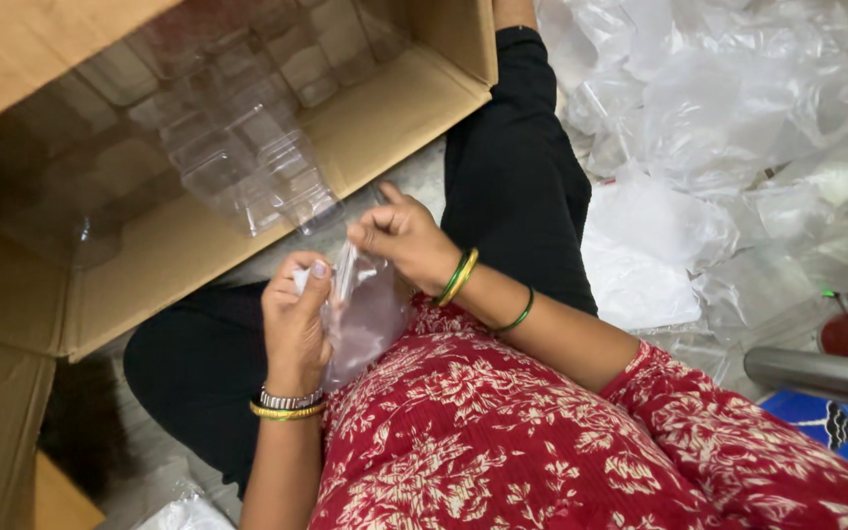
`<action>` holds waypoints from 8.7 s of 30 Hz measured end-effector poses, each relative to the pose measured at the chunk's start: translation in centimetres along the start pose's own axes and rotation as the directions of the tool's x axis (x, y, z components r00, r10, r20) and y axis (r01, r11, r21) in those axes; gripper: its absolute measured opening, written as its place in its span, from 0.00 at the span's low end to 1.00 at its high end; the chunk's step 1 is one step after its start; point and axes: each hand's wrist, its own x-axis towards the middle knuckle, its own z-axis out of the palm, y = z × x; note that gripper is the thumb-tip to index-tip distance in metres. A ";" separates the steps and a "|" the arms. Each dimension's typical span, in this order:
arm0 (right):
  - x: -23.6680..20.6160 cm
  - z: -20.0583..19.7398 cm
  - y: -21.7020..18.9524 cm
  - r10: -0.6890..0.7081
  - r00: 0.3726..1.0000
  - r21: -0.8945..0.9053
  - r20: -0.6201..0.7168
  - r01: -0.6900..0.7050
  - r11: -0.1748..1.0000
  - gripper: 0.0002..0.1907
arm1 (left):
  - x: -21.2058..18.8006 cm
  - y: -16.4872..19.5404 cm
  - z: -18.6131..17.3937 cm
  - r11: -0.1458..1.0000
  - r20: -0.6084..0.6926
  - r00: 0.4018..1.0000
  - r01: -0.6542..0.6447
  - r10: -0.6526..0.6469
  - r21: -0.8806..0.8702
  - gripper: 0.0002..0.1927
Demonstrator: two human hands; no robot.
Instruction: The person sits on the floor in front of an open carton, pulls clear plastic boxes out of the carton, removes the plastic bags wrapped around them, and places the unwrapped boxes back into the carton. They handle the boxes one at a time, setting bags aside on the floor.
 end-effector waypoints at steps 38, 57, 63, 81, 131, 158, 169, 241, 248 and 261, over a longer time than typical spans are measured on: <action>4.7 2.1 -1.4 -0.036 0.989 -0.670 -0.143 -0.070 0.739 0.18 | 8.6 -1.7 -2.6 0.959 -0.478 0.878 0.142 -0.007 0.247 0.15; 1.4 1.8 7.3 -0.229 0.925 -0.678 -0.302 -0.039 0.734 0.21 | 7.0 -5.4 -4.6 0.936 -0.483 0.872 0.230 -0.078 0.265 0.13; 2.1 0.6 8.3 -0.002 0.906 -0.214 -0.423 -0.098 0.972 0.18 | 5.8 -3.8 -3.8 0.928 -0.419 0.898 0.261 -0.131 0.268 0.15; 1.1 2.0 8.1 0.105 0.920 0.357 -0.378 0.040 0.933 0.34 | 5.0 -7.9 -7.3 0.912 -0.412 0.860 -0.134 0.302 0.389 0.13; 0.0 -0.7 -3.6 -0.004 0.979 -0.033 0.202 0.010 0.999 0.13 | 2.4 -1.3 1.8 0.915 -0.013 0.961 -0.258 0.276 0.309 0.13; 2.8 0.8 -2.4 0.068 0.996 0.078 0.050 -0.071 0.994 0.12 | 2.2 1.7 -0.3 0.956 -0.137 0.965 -0.243 0.222 -0.164 0.04; 6.4 1.9 -2.7 0.161 0.932 0.449 0.324 -0.301 0.841 0.10 | 3.7 1.2 -4.9 0.975 -0.100 0.987 -0.141 0.125 -0.173 0.16; 0.2 -5.0 -0.6 0.192 0.981 0.873 0.026 -0.116 0.474 0.10 | 7.5 -5.9 -1.9 0.990 0.040 0.998 -0.051 0.046 0.130 0.06; -1.4 -5.5 -1.3 0.086 0.996 0.792 0.008 -0.059 0.607 0.04 | 10.7 -8.4 -3.5 0.997 0.089 0.995 0.050 -0.044 -0.059 0.09; -1.5 -5.3 -2.5 0.207 0.978 0.779 0.006 -0.134 0.613 0.12 | 9.9 -8.0 -0.2 0.887 0.005 0.992 -0.109 0.124 -0.449 0.10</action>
